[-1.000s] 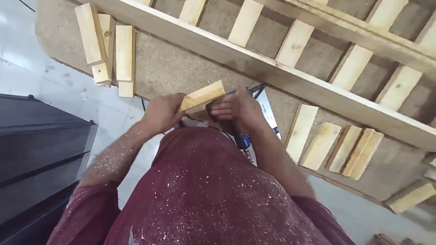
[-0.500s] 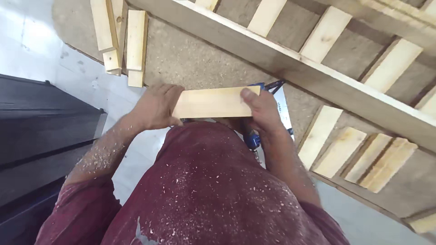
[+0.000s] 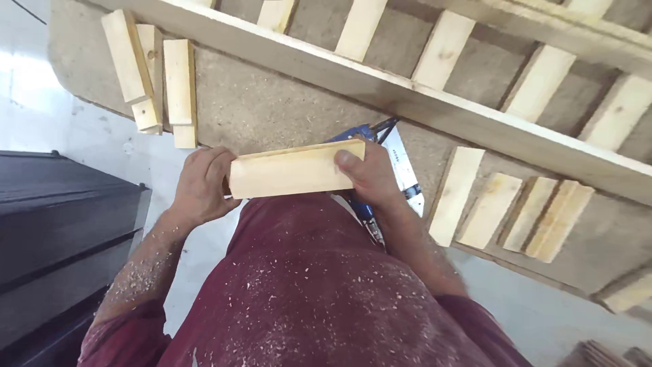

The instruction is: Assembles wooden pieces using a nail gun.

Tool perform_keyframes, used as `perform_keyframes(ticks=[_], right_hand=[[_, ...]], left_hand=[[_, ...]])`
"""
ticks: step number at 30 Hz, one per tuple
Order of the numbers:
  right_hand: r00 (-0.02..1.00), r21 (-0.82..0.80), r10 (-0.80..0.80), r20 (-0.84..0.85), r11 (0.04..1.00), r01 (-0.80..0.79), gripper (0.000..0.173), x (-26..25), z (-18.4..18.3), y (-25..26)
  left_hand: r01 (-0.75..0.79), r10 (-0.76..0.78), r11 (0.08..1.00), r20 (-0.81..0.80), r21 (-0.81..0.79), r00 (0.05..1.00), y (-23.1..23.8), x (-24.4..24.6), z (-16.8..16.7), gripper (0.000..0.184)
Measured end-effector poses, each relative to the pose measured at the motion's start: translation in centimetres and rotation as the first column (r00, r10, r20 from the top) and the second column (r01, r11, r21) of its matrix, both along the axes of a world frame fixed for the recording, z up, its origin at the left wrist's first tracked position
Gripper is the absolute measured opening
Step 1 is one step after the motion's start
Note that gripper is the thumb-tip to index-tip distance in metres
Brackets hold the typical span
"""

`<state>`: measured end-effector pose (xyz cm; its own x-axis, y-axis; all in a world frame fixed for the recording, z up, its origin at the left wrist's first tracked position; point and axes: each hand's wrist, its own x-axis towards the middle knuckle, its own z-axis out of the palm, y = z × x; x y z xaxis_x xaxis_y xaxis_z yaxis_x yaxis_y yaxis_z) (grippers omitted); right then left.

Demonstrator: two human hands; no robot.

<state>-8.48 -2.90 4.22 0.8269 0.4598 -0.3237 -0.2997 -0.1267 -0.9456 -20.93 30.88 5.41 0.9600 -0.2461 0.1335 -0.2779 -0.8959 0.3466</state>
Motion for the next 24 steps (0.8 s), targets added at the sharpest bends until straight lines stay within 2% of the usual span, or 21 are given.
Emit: perform_keyframes(ticks=[3,5,8,10,12,13,15,16,18,20,22,24], right_hand=[[0.993,-0.127,0.050,0.109,0.991,-0.036,0.041,-0.4,1.0,0.0],[0.988,-0.110,0.088,0.128,0.991,-0.074,0.035,-0.9,1.1,0.3],[0.982,-0.079,0.141,0.129,0.988,-0.132,0.032,-1.6,1.2,1.3],[0.980,-0.142,0.170,0.099,0.978,-0.155,0.036,-1.7,1.0,1.5],[0.970,-0.240,0.234,0.072,0.947,-0.211,0.048,-1.3,0.6,0.8],[0.951,-0.296,0.295,0.090,0.920,-0.257,0.061,-1.1,0.5,0.1],[0.862,-0.450,0.472,0.186,0.821,-0.352,0.103,-0.3,1.4,-1.3],[0.784,-0.518,0.555,0.280,0.774,-0.363,0.110,0.0,1.9,-2.0],[0.588,-0.596,0.664,0.462,0.724,-0.348,0.098,0.8,2.3,-2.9],[0.440,-0.645,0.717,0.541,0.689,-0.331,0.083,1.5,2.3,-3.2],[0.348,-0.691,0.760,0.549,0.647,-0.323,0.077,2.3,2.1,-3.2],[0.309,-0.703,0.765,0.564,0.642,-0.307,0.078,2.7,1.5,-3.0]], left_hand=[[0.019,-0.013,0.999,-0.165,0.031,0.986,-0.8,0.5,2.2,0.103],[0.011,-0.010,1.000,-0.186,0.003,0.983,-2.8,1.2,3.6,0.113],[-0.051,0.077,0.995,-0.320,0.090,0.944,-5.9,3.0,3.7,0.092],[-0.072,0.104,0.994,-0.518,0.081,0.849,-6.8,4.3,2.4,0.086],[-0.065,0.114,0.993,-0.631,0.100,0.767,-7.3,5.0,1.6,0.090],[-0.055,0.118,0.992,-0.647,0.117,0.753,-7.5,5.1,1.4,0.092],[-0.036,0.115,0.990,-0.650,0.133,0.752,-7.5,5.1,1.3,0.093],[-0.026,0.106,0.991,-0.642,0.134,0.760,-7.5,5.1,1.2,0.093],[-0.006,0.085,0.992,-0.638,0.125,0.766,-7.5,5.5,1.1,0.092],[0.019,0.056,0.994,-0.650,0.108,0.758,-7.5,5.9,0.9,0.091],[0.025,0.035,0.996,-0.671,0.080,0.741,-7.6,6.3,0.7,0.090],[0.023,0.020,0.998,-0.681,0.054,0.732,-7.5,6.4,0.5,0.089]])
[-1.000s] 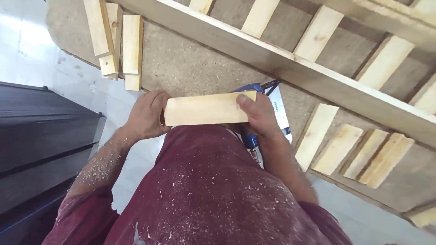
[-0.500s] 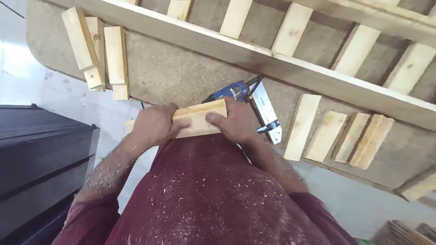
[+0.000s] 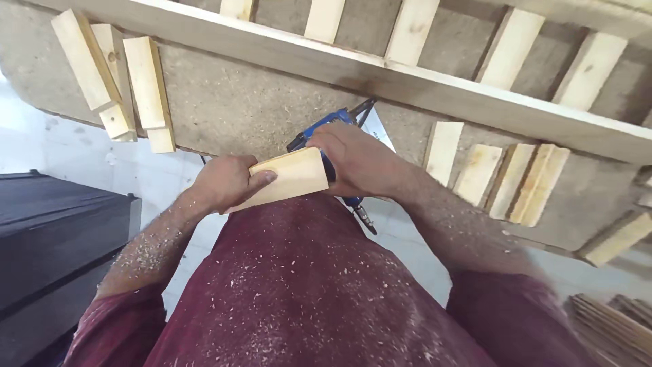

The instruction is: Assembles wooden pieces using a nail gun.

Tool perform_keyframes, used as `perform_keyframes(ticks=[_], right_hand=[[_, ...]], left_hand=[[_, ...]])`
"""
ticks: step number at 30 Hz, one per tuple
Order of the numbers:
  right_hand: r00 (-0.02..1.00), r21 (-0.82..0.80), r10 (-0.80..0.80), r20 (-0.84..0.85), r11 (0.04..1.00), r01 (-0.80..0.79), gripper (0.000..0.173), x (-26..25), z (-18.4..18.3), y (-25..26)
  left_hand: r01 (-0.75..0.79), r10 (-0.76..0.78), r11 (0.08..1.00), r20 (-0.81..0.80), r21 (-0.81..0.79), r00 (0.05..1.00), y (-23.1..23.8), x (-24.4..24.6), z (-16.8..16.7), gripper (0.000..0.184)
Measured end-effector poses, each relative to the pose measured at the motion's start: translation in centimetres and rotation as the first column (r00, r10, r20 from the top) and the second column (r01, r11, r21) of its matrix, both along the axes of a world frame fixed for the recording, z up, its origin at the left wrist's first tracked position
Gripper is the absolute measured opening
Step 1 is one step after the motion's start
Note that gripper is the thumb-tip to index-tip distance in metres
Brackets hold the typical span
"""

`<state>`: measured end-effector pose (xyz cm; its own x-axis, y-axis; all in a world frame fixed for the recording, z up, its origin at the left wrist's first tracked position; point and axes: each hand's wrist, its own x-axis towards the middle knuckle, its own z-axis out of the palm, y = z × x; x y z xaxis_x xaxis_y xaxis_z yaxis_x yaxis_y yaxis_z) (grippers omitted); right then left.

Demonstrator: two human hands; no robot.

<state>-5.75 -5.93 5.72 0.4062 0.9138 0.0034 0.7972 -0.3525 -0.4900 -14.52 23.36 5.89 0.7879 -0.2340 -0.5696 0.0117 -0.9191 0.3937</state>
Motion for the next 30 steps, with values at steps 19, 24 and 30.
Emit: perform_keyframes(ticks=[19,24,30], right_hand=[[0.999,0.105,-0.025,-0.043,0.994,0.029,0.074,-0.5,-1.3,-0.1],[0.903,-0.167,-0.347,-0.253,0.935,0.312,0.107,0.1,-0.5,-0.3],[0.475,-0.551,-0.878,-0.049,0.421,0.721,0.119,-2.6,-12.4,-0.5]], left_hand=[[-0.009,0.010,0.998,0.002,-0.061,1.000,-0.2,-0.3,-0.5,0.086],[-0.136,0.135,0.990,0.035,0.037,0.990,-0.3,-0.4,-0.6,0.086],[-0.372,0.370,0.895,0.056,0.245,0.927,0.5,-0.5,-5.6,0.090]])
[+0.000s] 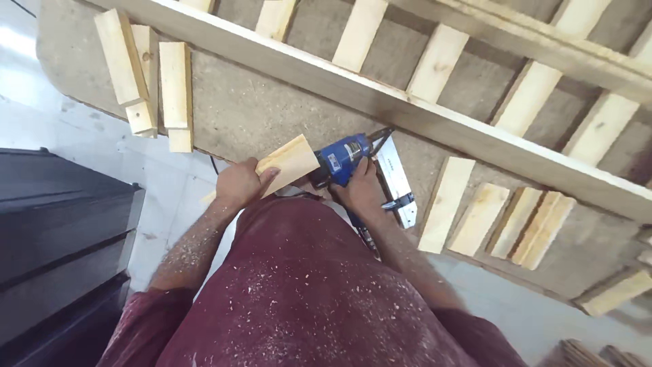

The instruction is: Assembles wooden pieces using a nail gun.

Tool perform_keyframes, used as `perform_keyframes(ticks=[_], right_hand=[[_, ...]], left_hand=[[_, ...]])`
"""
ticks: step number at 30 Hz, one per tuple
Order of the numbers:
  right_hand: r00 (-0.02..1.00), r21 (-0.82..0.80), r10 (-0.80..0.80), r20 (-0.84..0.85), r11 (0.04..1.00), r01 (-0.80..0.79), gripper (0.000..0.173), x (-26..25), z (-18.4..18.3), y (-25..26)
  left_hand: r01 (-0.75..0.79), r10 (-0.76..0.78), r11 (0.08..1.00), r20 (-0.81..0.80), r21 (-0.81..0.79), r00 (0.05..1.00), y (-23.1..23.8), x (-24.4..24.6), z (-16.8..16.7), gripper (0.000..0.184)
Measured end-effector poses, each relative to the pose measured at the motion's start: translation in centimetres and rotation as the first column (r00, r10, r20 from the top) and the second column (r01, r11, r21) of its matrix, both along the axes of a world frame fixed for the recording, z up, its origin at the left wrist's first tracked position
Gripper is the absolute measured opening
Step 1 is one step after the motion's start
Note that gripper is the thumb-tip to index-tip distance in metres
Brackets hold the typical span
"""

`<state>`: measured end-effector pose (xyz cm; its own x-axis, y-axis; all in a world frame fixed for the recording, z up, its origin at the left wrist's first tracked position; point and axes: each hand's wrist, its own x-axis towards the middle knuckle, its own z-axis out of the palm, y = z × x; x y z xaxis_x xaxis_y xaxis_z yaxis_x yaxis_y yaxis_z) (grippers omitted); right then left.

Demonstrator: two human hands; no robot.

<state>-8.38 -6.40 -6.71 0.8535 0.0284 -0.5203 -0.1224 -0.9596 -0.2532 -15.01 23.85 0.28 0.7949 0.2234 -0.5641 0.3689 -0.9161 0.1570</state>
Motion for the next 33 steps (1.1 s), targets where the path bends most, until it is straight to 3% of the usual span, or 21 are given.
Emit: perform_keyframes(ticks=[2,4,7,10,12,14,17,19,23,28,31,33], right_hand=[[0.995,-0.045,-0.087,0.055,0.995,0.090,0.128,-1.1,-4.0,1.2],[0.994,-0.120,-0.095,0.057,0.988,0.101,0.126,-1.2,-5.2,2.3],[0.998,-0.179,-0.056,-0.039,0.983,0.048,0.113,-0.9,-3.3,2.7],[0.999,-0.149,0.003,-0.050,0.989,-0.010,0.091,0.2,2.3,1.6],[0.997,-0.022,0.074,-0.002,0.997,-0.074,0.066,0.8,6.5,-0.1],[0.997,0.169,0.081,-0.007,0.982,-0.079,0.060,0.8,9.8,-1.8],[0.980,0.476,0.112,-0.165,0.879,-0.020,0.046,0.8,10.6,-2.8],[0.932,0.561,0.235,-0.275,0.827,-0.043,0.037,1.4,10.1,-1.0],[0.841,0.407,0.462,-0.281,0.851,-0.332,0.049,2.8,9.2,3.2],[0.756,0.267,0.582,-0.299,0.812,-0.519,0.049,3.4,10.5,6.9],[0.746,0.230,0.580,-0.327,0.815,-0.532,0.045,3.2,11.4,8.0],[0.807,0.257,0.527,-0.268,0.846,-0.467,0.044,2.3,12.4,7.7]], left_hand=[[-0.083,0.082,0.996,-0.063,-0.020,0.995,0.6,0.0,-2.8,0.092],[-0.179,0.168,0.981,-0.124,-0.079,0.978,1.3,-0.1,-5.4,0.092],[-0.299,0.261,0.942,-0.229,-0.154,0.938,2.1,-0.4,-8.3,0.091],[-0.384,0.311,0.900,-0.316,-0.205,0.896,3.3,-0.3,-10.3,0.092],[-0.399,0.317,0.892,-0.333,-0.214,0.888,4.0,-0.4,-11.6,0.095],[-0.400,0.311,0.886,-0.339,-0.234,0.888,4.4,-0.3,-12.3,0.095],[-0.412,0.310,0.874,-0.359,-0.256,0.880,4.7,-0.2,-12.5,0.093],[-0.425,0.318,0.867,-0.366,-0.260,0.874,4.6,-0.5,-12.4,0.093],[-0.417,0.309,0.872,-0.374,-0.255,0.875,4.8,-0.3,-12.5,0.090],[-0.395,0.288,0.882,-0.369,-0.258,0.884,4.9,-0.2,-12.6,0.088],[-0.400,0.274,0.875,-0.400,-0.274,0.874,5.1,-0.1,-12.4,0.090],[-0.389,0.263,0.883,-0.410,-0.264,0.874,5.1,0.1,-11.5,0.091]])
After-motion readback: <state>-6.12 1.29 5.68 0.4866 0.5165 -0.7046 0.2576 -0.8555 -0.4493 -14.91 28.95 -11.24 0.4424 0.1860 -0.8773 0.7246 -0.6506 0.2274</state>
